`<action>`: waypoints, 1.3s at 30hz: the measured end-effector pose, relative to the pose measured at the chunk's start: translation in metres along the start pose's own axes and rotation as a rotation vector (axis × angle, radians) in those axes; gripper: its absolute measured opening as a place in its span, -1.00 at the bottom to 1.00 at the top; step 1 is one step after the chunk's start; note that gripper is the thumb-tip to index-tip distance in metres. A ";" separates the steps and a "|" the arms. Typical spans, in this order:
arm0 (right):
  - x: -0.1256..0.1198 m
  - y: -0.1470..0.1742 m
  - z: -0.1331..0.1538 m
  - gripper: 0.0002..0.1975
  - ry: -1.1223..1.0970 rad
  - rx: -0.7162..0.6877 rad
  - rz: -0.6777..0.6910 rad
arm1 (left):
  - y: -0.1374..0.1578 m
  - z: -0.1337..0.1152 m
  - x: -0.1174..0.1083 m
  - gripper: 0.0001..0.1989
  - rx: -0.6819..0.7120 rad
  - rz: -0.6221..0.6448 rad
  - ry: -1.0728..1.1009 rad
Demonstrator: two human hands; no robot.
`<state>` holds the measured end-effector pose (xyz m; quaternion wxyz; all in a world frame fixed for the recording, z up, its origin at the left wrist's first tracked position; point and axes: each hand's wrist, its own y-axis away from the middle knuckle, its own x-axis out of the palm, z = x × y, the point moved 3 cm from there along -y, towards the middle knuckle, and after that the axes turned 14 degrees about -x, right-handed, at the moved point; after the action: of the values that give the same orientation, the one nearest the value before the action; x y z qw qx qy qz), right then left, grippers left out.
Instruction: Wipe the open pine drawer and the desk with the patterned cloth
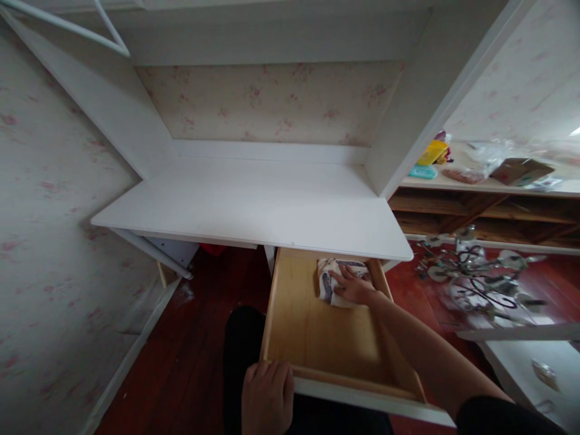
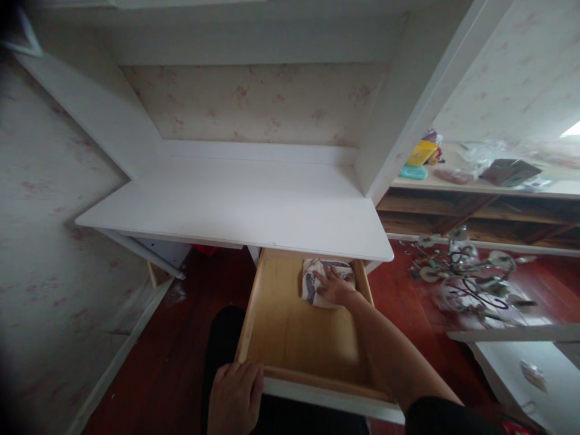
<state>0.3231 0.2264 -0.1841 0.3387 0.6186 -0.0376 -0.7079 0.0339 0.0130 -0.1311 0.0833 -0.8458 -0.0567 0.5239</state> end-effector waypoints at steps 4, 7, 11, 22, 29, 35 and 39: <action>0.004 0.018 -0.012 -0.29 -0.013 -0.042 -0.012 | -0.004 -0.006 -0.006 -0.72 0.009 -0.017 0.003; 0.018 0.037 0.001 -0.28 -0.022 -0.065 -0.018 | -0.006 -0.008 -0.008 -0.73 0.012 -0.003 0.003; 0.049 0.081 0.026 -0.14 -0.058 -0.117 0.029 | -0.007 -0.009 -0.009 -0.74 0.003 -0.005 -0.005; 0.065 0.081 0.060 -0.03 -0.032 -0.099 0.067 | -0.006 -0.007 -0.003 -0.79 -0.003 0.003 -0.019; 0.060 0.024 0.168 -0.10 0.038 -0.201 -0.011 | -0.007 -0.010 -0.005 -0.77 -0.010 -0.065 -0.049; 0.053 -0.011 0.190 -0.20 0.103 -0.194 0.030 | -0.006 -0.007 -0.003 -0.78 0.004 -0.068 -0.011; 0.017 -0.048 0.163 -0.24 0.055 -0.101 0.070 | -0.004 -0.007 -0.003 -0.81 -0.023 -0.057 0.000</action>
<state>0.1555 0.1948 -0.1831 0.3948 0.6182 -0.0140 -0.6795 0.0385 0.0155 -0.1246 0.0884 -0.8447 -0.0866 0.5206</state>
